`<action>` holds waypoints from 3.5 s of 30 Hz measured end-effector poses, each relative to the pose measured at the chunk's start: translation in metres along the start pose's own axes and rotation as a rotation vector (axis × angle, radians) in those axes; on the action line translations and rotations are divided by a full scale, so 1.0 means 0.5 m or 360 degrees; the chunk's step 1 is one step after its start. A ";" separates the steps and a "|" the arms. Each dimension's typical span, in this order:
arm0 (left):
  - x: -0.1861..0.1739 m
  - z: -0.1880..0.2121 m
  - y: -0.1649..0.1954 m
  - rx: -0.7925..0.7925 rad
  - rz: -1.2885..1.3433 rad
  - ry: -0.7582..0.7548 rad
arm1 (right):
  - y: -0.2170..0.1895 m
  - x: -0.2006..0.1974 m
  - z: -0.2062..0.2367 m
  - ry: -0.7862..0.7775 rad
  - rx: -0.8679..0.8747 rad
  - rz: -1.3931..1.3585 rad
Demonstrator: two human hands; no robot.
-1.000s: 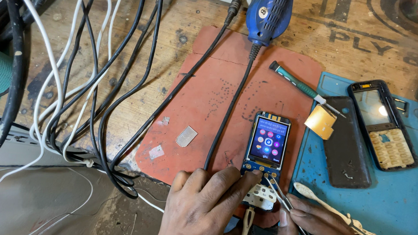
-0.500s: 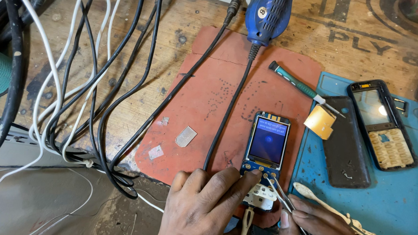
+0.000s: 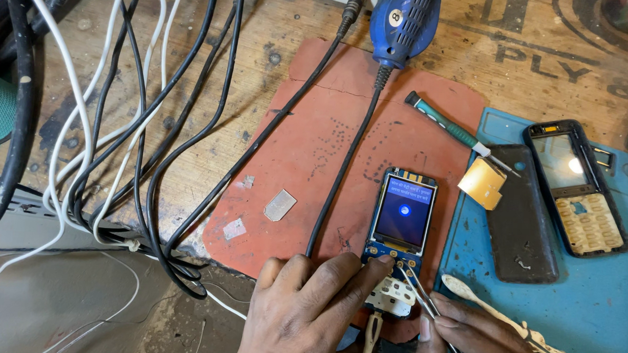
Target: The person tests the keypad of a disassembled feature phone by pressing buttons with tweezers while the screen responds, then disassembles the phone, removes the back cover and battery, and lifts out the blue motherboard to handle and reposition it on the work mat.
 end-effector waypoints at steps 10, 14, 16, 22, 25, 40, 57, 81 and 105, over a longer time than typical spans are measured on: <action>-0.003 -0.003 -0.001 -0.0016 0.0050 -0.0003 | 0.000 0.005 0.001 -0.0013 -0.0065 0.0060; -0.002 -0.002 -0.001 -0.0014 0.0029 -0.0008 | -0.006 0.005 -0.004 -0.0027 -0.0082 0.0082; -0.001 -0.002 -0.002 -0.0014 0.0031 -0.0011 | -0.009 0.002 -0.004 0.0000 -0.0074 0.0098; 0.003 -0.002 -0.005 -0.0044 0.0076 -0.0038 | -0.016 0.002 -0.006 0.0002 -0.0056 0.0122; 0.001 0.001 -0.010 -0.0073 0.0151 -0.0025 | -0.018 0.003 -0.009 0.0021 -0.0053 0.0091; 0.001 0.005 -0.003 0.0039 0.0130 0.0023 | 0.000 0.003 -0.009 0.0033 0.0026 0.0045; -0.001 -0.011 0.015 0.0124 0.0029 0.0040 | 0.009 -0.010 -0.037 -0.0184 -0.0011 -0.0040; 0.010 -0.028 0.027 0.0131 0.0048 -0.0034 | 0.028 -0.015 -0.030 -0.0361 -0.0118 -0.0167; 0.035 -0.046 0.041 0.0056 -0.0086 -0.0263 | 0.203 -0.029 0.050 -0.0288 0.0290 -0.0159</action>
Point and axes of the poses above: each hand's wrist, its own z-axis away from the middle knuckle, its own x-axis out of the palm, y = z × x, the point moved 10 cm from there along -z, towards the middle knuckle, and after that the axes turned 4 degrees about z, right-handed, at the moved point
